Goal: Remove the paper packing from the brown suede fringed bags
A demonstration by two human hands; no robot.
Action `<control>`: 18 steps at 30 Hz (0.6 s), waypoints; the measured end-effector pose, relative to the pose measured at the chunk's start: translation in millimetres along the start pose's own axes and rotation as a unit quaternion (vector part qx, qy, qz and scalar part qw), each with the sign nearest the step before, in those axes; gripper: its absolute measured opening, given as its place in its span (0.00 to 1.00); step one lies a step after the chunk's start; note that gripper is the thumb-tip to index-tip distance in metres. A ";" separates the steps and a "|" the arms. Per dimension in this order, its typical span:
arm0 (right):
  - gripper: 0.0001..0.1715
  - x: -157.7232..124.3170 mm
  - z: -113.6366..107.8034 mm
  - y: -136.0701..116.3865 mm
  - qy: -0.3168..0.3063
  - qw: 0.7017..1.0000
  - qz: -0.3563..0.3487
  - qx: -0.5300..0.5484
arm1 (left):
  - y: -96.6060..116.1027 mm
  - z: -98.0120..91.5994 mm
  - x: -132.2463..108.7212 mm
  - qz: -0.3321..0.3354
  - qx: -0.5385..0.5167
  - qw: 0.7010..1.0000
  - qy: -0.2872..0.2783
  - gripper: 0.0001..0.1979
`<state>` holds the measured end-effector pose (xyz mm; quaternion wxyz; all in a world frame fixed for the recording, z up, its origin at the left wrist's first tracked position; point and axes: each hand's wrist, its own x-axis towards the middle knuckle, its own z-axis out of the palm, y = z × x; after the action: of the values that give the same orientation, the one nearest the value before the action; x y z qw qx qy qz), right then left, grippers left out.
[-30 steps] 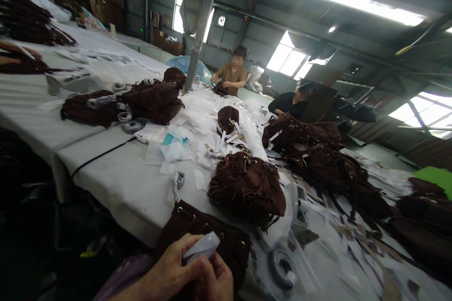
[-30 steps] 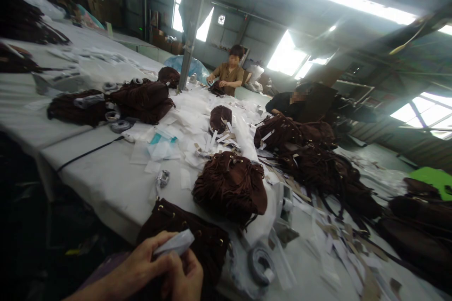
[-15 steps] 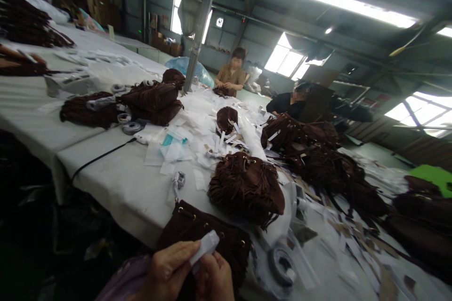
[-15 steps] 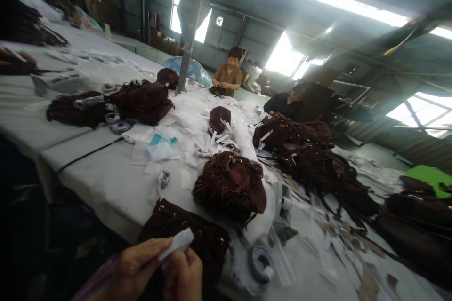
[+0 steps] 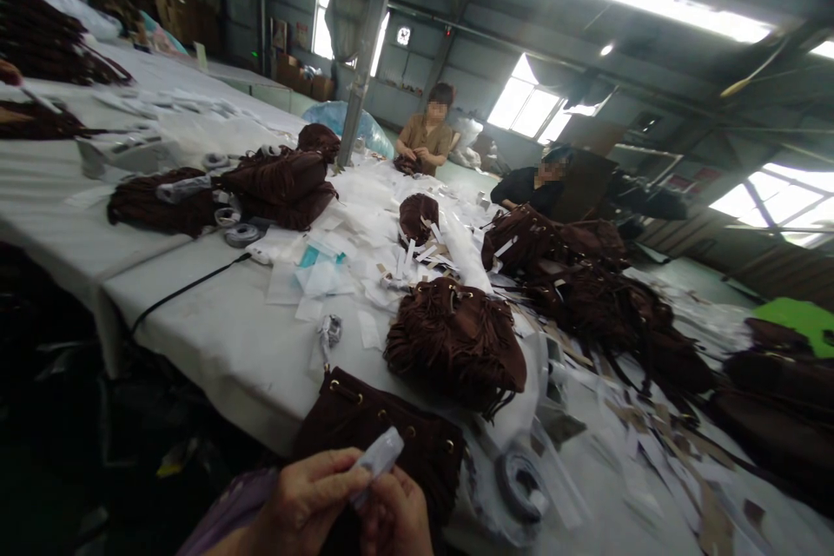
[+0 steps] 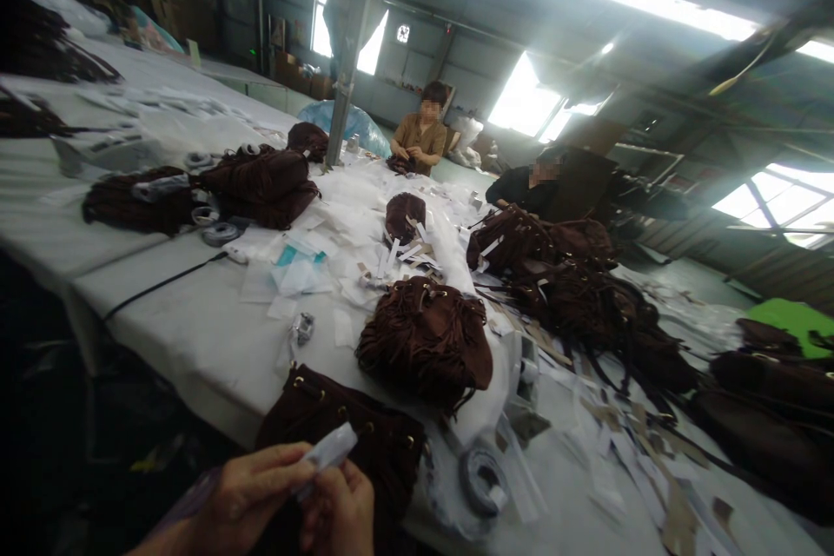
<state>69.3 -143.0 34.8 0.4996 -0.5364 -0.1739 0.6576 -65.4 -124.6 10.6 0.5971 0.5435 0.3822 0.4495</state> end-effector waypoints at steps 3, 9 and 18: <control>0.28 1.6 -2.4 2.3 -0.022 0.999 -0.010 0.026 | 11.3 -3.9 1.0 0.024 0.013 0.999 -0.031 0.14; 0.31 4.0 -3.3 2.6 -0.038 0.998 -0.038 -0.032 | 26.1 -8.7 -1.7 0.066 0.076 0.994 -0.037 0.11; 0.30 9.4 -7.6 9.8 -0.015 0.996 -0.075 -0.055 | 16.8 6.8 13.2 -0.196 -0.138 0.970 -0.039 0.20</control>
<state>72.1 -141.8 19.6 0.5147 -0.5381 -0.2570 0.6160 -57.0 -114.1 28.5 0.7572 0.3878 0.3920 0.3502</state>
